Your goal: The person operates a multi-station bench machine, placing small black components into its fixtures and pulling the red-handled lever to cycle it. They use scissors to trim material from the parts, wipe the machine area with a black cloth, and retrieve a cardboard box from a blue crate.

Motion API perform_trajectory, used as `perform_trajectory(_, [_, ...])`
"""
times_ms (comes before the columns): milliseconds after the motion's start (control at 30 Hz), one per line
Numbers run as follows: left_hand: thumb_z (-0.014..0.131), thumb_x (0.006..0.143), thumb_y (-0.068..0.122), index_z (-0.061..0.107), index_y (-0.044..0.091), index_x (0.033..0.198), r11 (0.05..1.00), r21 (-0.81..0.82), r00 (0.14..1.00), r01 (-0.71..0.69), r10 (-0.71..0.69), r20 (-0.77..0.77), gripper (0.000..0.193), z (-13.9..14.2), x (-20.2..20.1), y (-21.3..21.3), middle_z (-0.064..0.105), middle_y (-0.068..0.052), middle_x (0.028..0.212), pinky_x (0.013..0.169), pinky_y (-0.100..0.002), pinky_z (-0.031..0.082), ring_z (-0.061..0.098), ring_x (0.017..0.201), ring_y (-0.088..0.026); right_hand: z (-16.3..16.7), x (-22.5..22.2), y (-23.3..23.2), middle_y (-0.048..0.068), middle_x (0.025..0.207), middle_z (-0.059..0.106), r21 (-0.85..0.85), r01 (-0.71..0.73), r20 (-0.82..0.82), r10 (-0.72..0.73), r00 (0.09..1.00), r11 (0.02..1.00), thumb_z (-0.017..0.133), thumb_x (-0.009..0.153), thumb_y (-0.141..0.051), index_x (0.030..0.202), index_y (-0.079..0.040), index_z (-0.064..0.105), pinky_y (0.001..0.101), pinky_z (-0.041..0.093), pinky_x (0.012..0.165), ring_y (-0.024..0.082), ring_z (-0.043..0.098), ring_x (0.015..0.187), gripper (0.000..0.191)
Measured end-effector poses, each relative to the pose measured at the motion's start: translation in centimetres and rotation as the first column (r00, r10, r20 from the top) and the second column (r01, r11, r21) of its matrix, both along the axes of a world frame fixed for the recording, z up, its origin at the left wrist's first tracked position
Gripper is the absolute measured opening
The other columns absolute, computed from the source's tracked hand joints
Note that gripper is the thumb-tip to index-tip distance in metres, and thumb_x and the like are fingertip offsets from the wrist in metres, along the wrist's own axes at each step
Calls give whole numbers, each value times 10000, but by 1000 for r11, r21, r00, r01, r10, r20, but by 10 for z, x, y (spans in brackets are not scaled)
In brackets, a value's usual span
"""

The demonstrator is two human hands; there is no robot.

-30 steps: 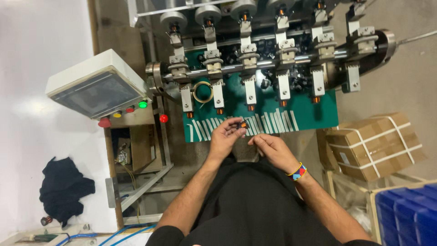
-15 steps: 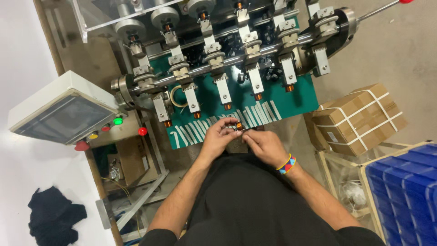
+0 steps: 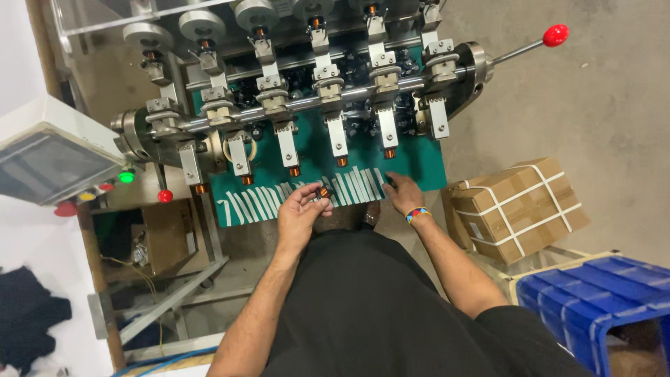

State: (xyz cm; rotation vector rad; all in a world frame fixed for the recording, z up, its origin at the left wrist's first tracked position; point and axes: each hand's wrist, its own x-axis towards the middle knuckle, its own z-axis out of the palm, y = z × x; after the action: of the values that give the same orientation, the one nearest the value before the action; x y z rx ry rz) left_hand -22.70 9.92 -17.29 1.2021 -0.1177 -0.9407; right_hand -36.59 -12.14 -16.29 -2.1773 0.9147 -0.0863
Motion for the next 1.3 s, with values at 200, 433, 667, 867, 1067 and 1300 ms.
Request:
perform_trajectory(200, [712, 903, -26, 588, -76, 1300, 987, 138, 994, 84, -92, 59, 419, 4, -44, 7, 700, -151, 1116, 749, -278, 627, 725, 852, -141, -26, 22, -30, 179, 988, 685, -37, -76, 42, 78, 996, 996, 712, 893, -226, 1112, -166, 769, 468, 541, 828, 370, 673, 940, 234])
perform_trajectory(433, [825, 865, 82, 691, 12, 1267, 929, 368, 872, 43, -215, 440, 429, 28, -42, 0, 776, -92, 907, 773, -246, 598, 723, 825, -101, 18, 3, 0, 145, 1062, 665, -107, -292, 209, 309, 928, 950, 677, 886, -159, 958, -116, 749, 436, 490, 946, 354, 604, 1069, 111])
perform_trajectory(667, [792, 839, 82, 601, 31, 1335, 967, 222, 706, 126, -244, 665, 534, 65, -16, -8, 713, -119, 1220, 928, -326, 586, 729, 1054, -205, 79, 6, 47, 127, 1340, 533, 322, -372, 407, 227, 885, 871, 650, 933, -135, 1135, -78, 622, 374, 531, 847, 271, 577, 1209, 212])
perform_trajectory(867, [769, 874, 47, 683, 61, 1307, 951, 196, 520, 241, -297, 801, 442, 88, -1, 4, 713, -141, 1236, 938, -340, 591, 717, 1123, -277, 71, 4, 67, 128, 1315, 558, 204, -279, 410, 177, 895, 938, 634, 962, -154, 1326, -47, 567, 309, 524, 827, 205, 583, 1080, 385])
perform_trajectory(1067, [780, 872, 54, 694, 11, 1231, 976, 156, 716, 151, -217, 663, 371, 67, 20, 33, 719, -132, 1182, 898, -322, 604, 734, 1024, -216, 60, -10, 105, 23, 906, 675, 747, -165, 233, -21, 972, 644, 648, 1023, -234, 1124, -28, 653, 271, 526, 743, 97, 615, 810, 229])
perform_trajectory(1300, [679, 970, 65, 591, -28, 1298, 948, -177, 916, 264, -304, -261, 352, 32, 48, 64, 715, -163, 1121, 886, -368, 620, 736, 991, -228, 88, 17, 131, 78, 941, 632, -113, -206, 316, 232, 920, 972, 682, 954, -120, 992, -55, 698, 371, 494, 777, 261, 620, 888, 77])
